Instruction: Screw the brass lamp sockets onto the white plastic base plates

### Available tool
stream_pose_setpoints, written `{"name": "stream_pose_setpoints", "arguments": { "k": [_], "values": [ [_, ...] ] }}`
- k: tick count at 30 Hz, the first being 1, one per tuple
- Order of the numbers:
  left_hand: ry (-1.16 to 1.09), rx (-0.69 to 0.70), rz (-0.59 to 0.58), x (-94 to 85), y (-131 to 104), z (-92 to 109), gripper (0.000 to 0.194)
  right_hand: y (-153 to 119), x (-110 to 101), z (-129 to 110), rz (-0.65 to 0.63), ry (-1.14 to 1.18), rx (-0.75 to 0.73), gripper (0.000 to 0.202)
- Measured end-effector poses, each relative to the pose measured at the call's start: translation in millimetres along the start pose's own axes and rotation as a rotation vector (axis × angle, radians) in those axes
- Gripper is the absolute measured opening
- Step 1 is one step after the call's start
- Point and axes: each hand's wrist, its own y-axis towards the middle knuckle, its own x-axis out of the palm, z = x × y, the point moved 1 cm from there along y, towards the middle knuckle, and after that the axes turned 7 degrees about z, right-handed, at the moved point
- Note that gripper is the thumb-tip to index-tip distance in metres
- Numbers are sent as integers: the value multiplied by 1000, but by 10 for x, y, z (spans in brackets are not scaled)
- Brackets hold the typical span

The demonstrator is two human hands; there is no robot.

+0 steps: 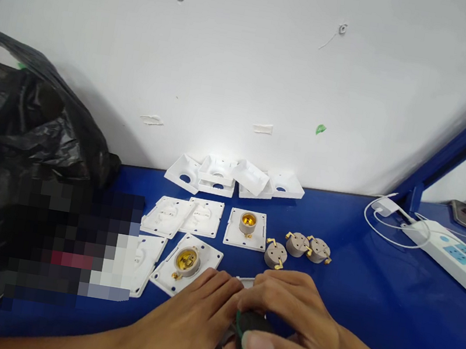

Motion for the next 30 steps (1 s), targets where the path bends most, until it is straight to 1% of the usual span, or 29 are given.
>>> {"name": "stream_pose_setpoints", "arguments": {
  "k": [4, 8, 10, 14, 19, 23, 30],
  "values": [
    [-11, 4, -2, 5, -4, 1, 25, -82, 42, -8, 50, 30, 112, 18],
    [-10, 3, 1, 8, -5, -1, 22, -121, 45, -7, 45, 39, 101, 14],
    [-3, -5, 3, 4, -1, -3, 24, -138, 30, 12, 31, 32, 93, 12],
    [-3, -2, 5, -7, 7, -1, 26, -153, 9, 42, 9, 34, 45, 20],
    [-3, -14, -17, -21, 11, 7, 24, -144, 0, 43, -15, 7, 35, 16],
    [-14, -17, -28, -27, 13, 5, 23, -87, -25, 39, -53, -12, 36, 17],
    [-9, -16, -16, -31, 3, 0, 37, -7, -35, 22, -57, 25, 18, 20]
  ]
}}
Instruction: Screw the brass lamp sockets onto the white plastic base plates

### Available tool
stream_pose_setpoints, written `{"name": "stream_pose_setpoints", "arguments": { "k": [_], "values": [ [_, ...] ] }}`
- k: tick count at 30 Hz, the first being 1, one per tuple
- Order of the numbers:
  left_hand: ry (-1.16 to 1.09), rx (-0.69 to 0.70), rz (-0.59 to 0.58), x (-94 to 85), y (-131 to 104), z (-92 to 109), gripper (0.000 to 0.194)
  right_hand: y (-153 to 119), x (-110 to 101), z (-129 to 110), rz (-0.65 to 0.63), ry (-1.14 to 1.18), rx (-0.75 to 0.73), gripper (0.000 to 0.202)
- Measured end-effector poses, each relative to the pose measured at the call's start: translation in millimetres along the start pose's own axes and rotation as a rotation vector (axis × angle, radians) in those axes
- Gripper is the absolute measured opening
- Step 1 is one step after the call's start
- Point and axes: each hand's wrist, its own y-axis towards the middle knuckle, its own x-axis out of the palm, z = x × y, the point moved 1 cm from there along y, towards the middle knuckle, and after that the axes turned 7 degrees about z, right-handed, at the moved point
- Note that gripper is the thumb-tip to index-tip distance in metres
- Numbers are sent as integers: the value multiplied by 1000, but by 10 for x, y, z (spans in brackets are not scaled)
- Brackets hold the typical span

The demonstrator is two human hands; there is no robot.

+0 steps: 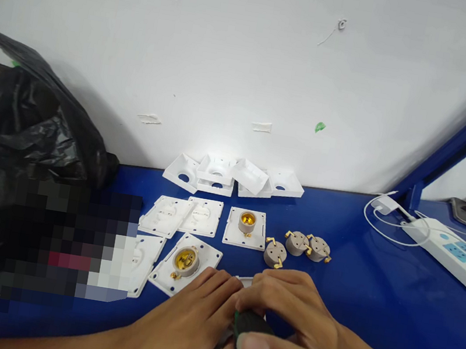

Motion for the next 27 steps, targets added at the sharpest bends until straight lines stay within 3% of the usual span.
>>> {"name": "stream_pose_setpoints", "arguments": {
  "k": [20, 27],
  "values": [
    [4, 11, -15, -22, 10, 2, 35, -18, -10, 10, 17, -8, 18, 18],
    [-11, 7, -23, -26, 21, 0, 35, 104, -13, -40, 7, -8, 11, 13]
  ]
}}
